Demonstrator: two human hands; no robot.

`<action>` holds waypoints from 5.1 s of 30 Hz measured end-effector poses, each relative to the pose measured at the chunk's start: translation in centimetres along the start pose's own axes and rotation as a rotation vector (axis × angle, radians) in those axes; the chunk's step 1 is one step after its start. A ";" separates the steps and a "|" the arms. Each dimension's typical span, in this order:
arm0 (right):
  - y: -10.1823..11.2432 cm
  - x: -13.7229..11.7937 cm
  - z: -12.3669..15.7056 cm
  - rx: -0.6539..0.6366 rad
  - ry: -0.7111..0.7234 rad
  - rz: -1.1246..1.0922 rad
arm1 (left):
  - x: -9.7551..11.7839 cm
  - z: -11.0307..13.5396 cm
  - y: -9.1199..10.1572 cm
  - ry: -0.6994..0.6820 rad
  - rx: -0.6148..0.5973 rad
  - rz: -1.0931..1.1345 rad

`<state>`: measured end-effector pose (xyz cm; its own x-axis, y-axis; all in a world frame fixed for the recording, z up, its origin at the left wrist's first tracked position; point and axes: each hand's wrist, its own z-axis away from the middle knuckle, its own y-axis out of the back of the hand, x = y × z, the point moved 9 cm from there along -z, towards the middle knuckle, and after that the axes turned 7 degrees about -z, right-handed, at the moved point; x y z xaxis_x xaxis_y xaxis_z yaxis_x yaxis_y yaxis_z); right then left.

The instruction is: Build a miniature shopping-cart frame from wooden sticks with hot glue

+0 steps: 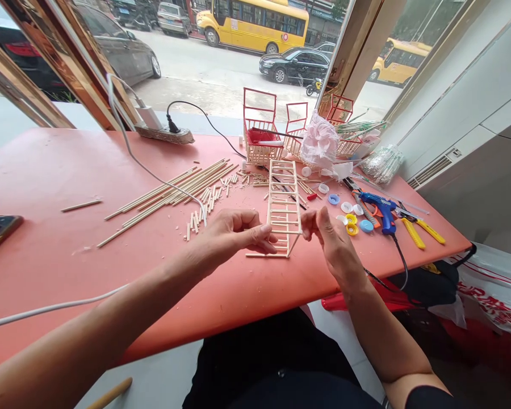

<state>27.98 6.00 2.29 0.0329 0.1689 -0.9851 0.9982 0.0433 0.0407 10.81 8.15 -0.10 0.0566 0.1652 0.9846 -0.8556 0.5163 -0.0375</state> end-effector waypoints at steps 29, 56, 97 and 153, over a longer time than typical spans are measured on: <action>25.4 -0.3 3.3 0.578 -0.306 1.232 | 0.0 0.3 0.6 0.038 0.046 0.012; 14.6 -2.4 4.5 0.242 -0.155 -0.049 | -0.1 -0.3 0.7 0.014 -0.002 0.066; 8.4 -2.9 5.0 -0.035 -0.105 0.443 | 0.0 -0.2 1.0 0.018 0.012 0.012; 8.7 -3.1 5.1 -0.020 -0.059 0.502 | 0.3 -0.1 0.5 0.025 -0.002 0.054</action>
<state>36.83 0.82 4.81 0.5118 0.1179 -0.8510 0.8575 -0.0103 0.5144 10.46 8.59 0.10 0.0227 0.2138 0.9766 -0.8566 0.5079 -0.0913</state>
